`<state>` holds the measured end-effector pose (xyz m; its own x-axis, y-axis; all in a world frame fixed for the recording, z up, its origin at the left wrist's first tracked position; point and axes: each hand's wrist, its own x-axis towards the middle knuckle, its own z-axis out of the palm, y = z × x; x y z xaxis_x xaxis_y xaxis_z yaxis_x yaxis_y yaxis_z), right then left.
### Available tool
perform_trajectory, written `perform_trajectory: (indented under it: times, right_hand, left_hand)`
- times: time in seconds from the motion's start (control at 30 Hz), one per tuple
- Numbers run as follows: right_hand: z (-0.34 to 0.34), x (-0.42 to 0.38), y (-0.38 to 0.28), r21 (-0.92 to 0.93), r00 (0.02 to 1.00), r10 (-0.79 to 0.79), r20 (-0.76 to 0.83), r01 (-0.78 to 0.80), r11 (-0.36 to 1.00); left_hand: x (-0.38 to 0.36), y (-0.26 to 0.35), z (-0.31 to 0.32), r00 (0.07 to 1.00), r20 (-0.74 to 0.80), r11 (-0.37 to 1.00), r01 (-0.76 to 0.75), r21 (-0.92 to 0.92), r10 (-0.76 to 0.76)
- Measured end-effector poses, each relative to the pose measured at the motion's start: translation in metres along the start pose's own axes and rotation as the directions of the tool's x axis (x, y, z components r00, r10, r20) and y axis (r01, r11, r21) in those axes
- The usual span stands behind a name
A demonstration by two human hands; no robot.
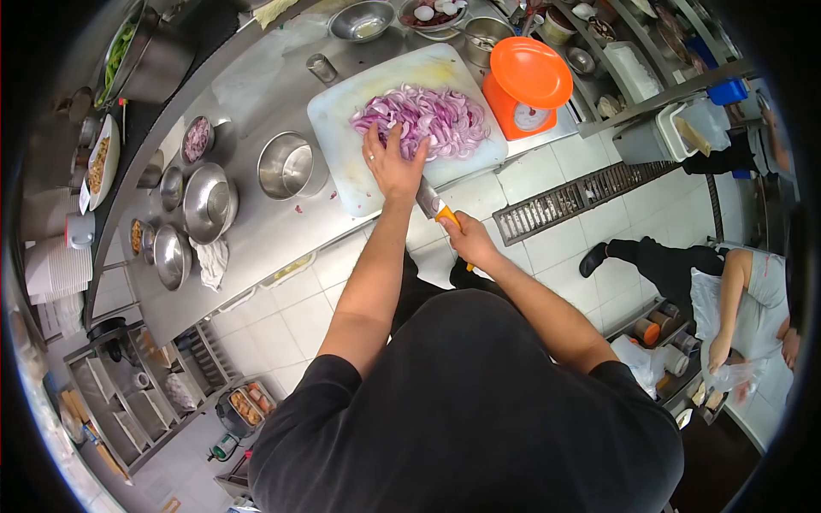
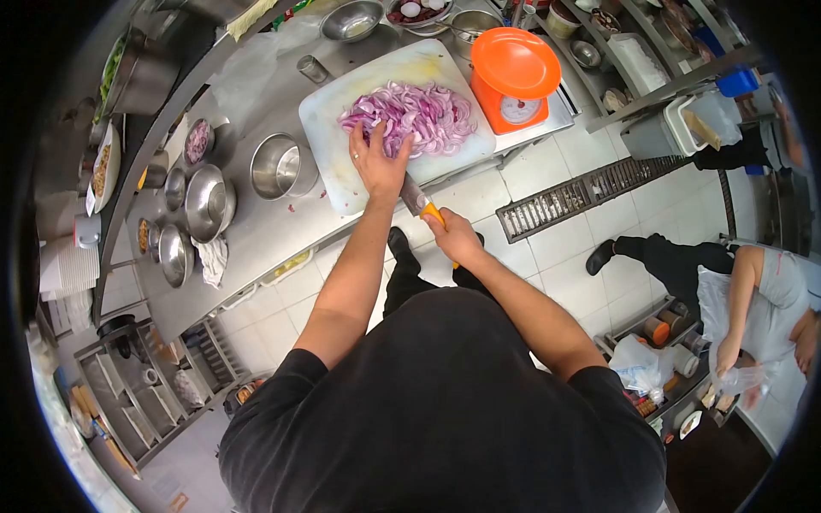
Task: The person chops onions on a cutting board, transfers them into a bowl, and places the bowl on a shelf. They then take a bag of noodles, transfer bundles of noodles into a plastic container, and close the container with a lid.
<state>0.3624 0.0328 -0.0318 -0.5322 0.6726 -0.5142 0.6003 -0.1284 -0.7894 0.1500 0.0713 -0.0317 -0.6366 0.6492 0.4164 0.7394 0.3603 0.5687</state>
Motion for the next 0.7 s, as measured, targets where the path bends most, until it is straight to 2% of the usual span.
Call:
perform_trajectory:
  times: [0.2, 0.4, 0.5, 0.6, 0.7]
  right_hand:
    - [0.014, 0.021, -0.006, 0.076, 0.996, -0.083, 0.041, 0.08, 0.994]
    - [-0.003, -0.002, -0.036, 0.172, 0.993, 0.017, 0.12, -0.038, 0.984]
    - [-0.009, -0.012, -0.046, 0.118, 0.996, 0.015, 0.091, -0.026, 0.993]
    - [-0.016, -0.021, -0.057, 0.141, 0.995, 0.015, 0.103, -0.03, 0.99]
    - [-0.02, -0.026, -0.07, 0.037, 0.994, -0.082, 0.074, 0.08, 0.996]
  left_hand:
    - [0.0, -0.015, 0.005, 0.993, -0.115, 0.99, 0.011, -0.14, -0.027]
    - [0.004, -0.02, 0.007, 0.984, -0.161, 0.969, 0.036, -0.244, -0.077]
    - [0.006, -0.012, 0.001, 0.98, -0.182, 0.961, 0.026, -0.276, -0.079]
    - [0.013, 0.003, -0.014, 0.971, -0.223, 0.951, 0.015, -0.307, -0.088]
    - [0.022, 0.01, -0.036, 0.958, -0.268, 0.949, 0.013, -0.315, -0.102]
